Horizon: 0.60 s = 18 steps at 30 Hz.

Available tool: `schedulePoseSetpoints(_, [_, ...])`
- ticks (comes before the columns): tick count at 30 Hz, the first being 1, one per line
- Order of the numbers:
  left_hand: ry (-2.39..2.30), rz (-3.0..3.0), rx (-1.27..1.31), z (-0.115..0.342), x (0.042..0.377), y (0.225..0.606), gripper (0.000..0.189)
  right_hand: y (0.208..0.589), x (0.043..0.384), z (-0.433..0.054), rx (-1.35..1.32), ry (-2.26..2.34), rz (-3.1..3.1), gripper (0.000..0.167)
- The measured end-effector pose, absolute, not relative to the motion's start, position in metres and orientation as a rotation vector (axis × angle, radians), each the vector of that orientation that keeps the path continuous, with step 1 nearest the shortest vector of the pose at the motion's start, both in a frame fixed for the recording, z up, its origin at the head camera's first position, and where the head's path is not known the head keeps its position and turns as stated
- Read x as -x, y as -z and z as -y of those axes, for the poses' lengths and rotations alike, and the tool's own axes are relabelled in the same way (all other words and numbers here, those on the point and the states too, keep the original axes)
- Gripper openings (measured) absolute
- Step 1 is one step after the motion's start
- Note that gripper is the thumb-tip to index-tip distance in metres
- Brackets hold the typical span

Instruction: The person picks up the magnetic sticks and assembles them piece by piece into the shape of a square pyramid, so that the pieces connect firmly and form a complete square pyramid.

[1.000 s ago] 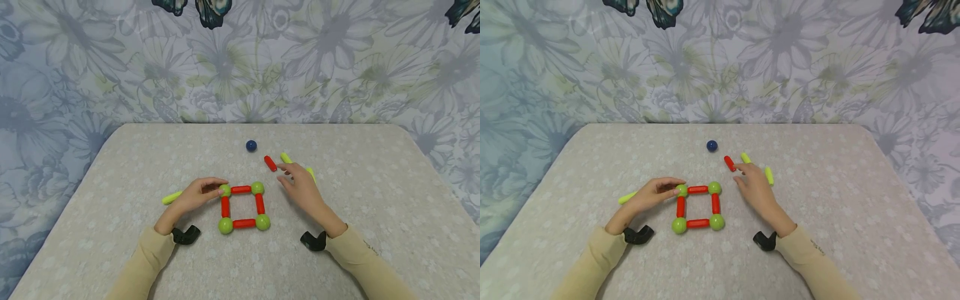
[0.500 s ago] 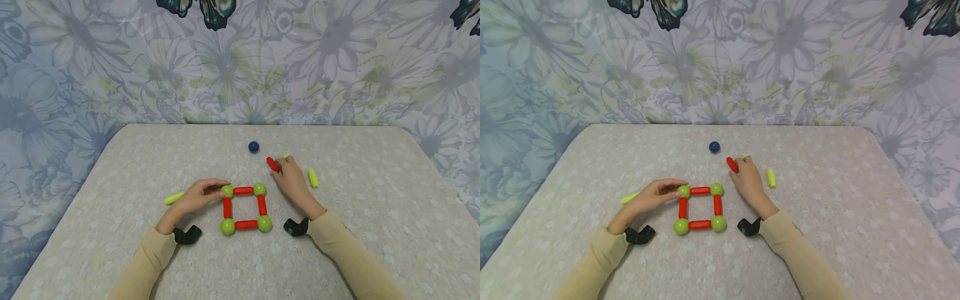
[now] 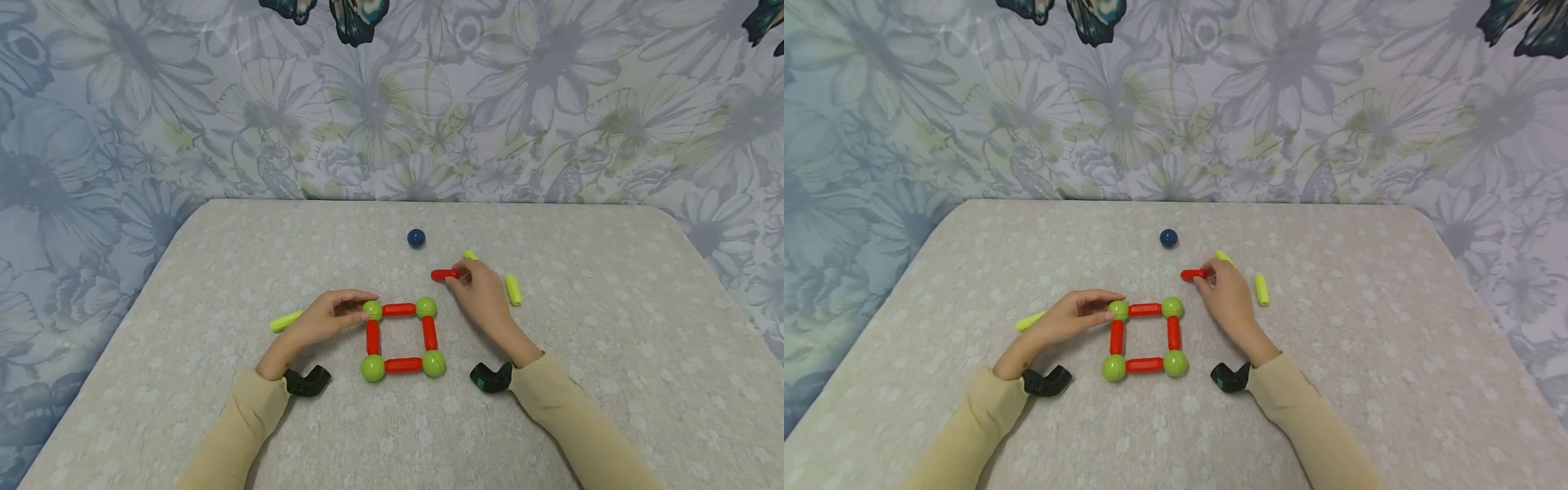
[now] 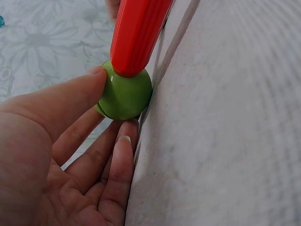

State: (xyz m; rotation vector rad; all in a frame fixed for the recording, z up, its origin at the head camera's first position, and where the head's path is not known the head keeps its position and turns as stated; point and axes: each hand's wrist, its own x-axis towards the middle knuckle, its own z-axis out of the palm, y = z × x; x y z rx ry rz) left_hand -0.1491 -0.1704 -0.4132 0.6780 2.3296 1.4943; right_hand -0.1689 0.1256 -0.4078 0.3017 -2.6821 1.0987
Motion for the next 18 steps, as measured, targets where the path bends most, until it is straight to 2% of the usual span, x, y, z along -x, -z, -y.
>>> schedulePoseSetpoints(10, [-1.503, -2.337, -0.674, 0.173, 0.151, 0.412, 0.034, 0.384, 0.156, -0.130, -0.295, -1.396, 2.562, 0.019])
schedulePoseSetpoints(14, [-1.496, -2.334, -0.681, 0.174, 0.150, 0.414, 0.033, 0.372, 0.147, -0.122, -0.269, -1.739, 2.522, 0.024])
schedulePoseSetpoints(18, [-1.510, -2.313, -0.702, 0.174, 0.149, 0.415, 0.035, 0.365, 0.134, -0.105, -0.187, -2.332, 2.356, 0.030])
